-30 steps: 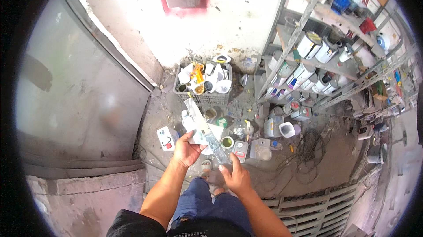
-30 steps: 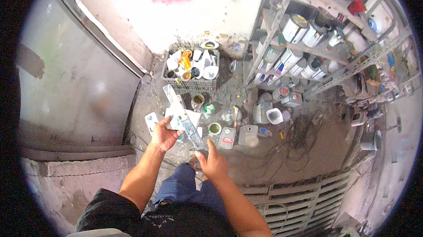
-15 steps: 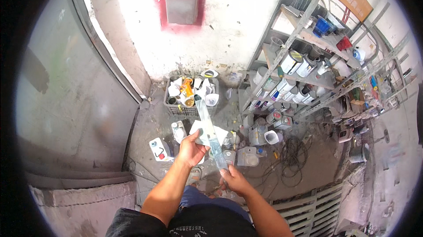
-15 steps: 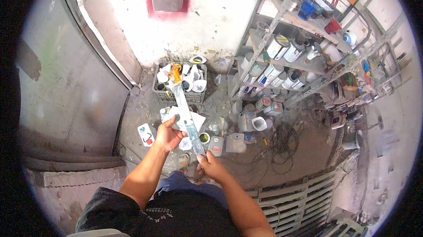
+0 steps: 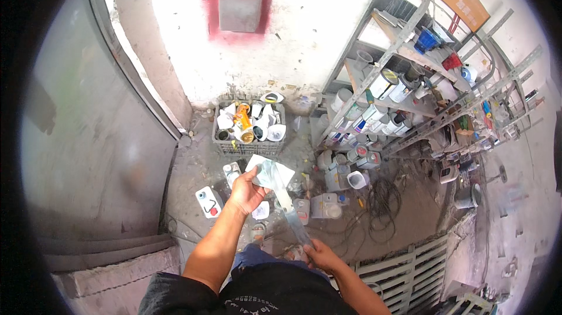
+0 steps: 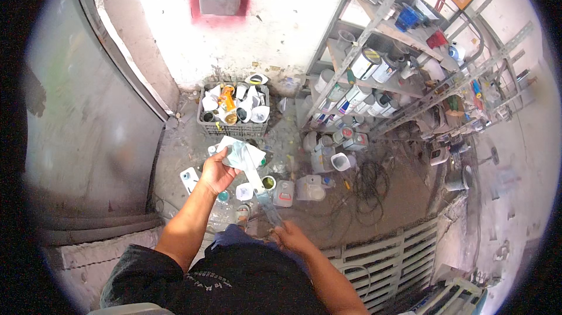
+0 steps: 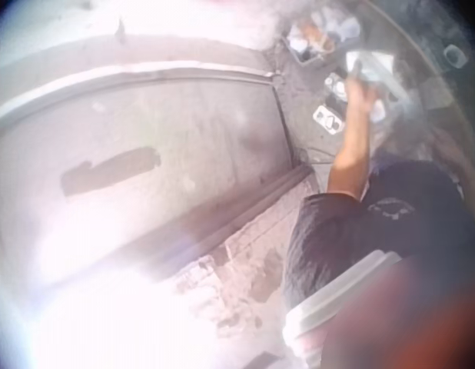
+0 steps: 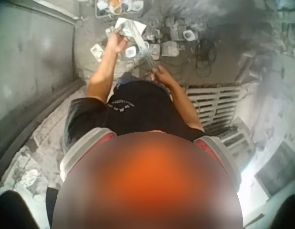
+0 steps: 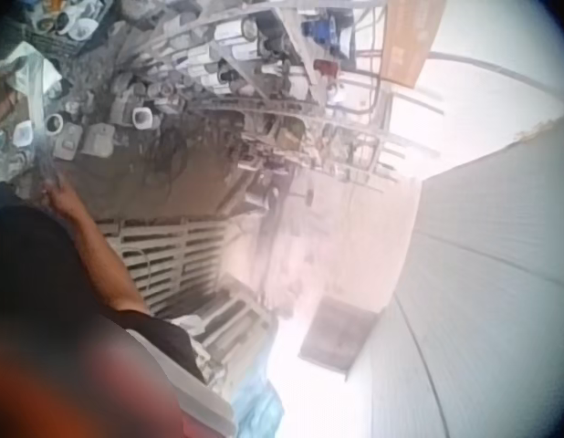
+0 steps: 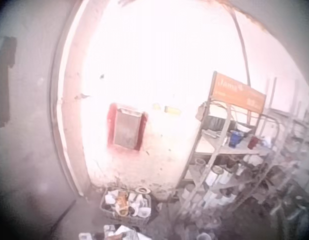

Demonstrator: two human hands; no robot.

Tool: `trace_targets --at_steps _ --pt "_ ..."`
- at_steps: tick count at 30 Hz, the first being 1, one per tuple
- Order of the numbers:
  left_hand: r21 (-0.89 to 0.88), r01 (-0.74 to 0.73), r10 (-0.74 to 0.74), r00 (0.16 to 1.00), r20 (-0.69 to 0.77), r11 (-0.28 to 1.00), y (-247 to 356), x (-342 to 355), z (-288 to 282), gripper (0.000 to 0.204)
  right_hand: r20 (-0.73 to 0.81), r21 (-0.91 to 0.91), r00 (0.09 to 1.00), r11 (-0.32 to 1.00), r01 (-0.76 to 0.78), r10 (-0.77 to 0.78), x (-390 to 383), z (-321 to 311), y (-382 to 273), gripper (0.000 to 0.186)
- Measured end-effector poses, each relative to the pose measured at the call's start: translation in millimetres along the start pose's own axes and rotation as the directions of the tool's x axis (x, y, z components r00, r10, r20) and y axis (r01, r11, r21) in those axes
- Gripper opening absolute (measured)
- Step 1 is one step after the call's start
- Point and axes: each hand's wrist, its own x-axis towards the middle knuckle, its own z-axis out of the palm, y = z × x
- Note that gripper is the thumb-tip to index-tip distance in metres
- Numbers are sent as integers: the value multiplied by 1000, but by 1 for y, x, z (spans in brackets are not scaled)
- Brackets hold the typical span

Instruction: The person mixes paint in a bucket using a spray gun, then retrieves a plastic cup and pours liquid from a large container into it. They use a metal ruler to scrape the cup's interior and pour the contents into a funnel placed over the bucket. The person repeats the pouring and scraping steps to transfer the liquid into the bucket.

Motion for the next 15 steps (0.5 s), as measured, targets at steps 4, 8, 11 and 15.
trace_targets --at_steps 4,8,11,15 --pt "-27 55 -54 997 51 998 13 10 -3 32 -2 105 997 992 71 -71 -11 -3 27 39" --pt "47 53 -55 997 46 998 32 15 7 32 -198 -34 976 996 83 -88 -49 -5 12 47" --pt "76 62 -65 997 39 995 34 17 12 32 -348 -560 886 826 65 -306 -54 -22 -4 53" --pt "29 70 -71 997 35 997 29 10 12 34 -488 -641 788 767 -31 -376 -33 -12 -67 55"
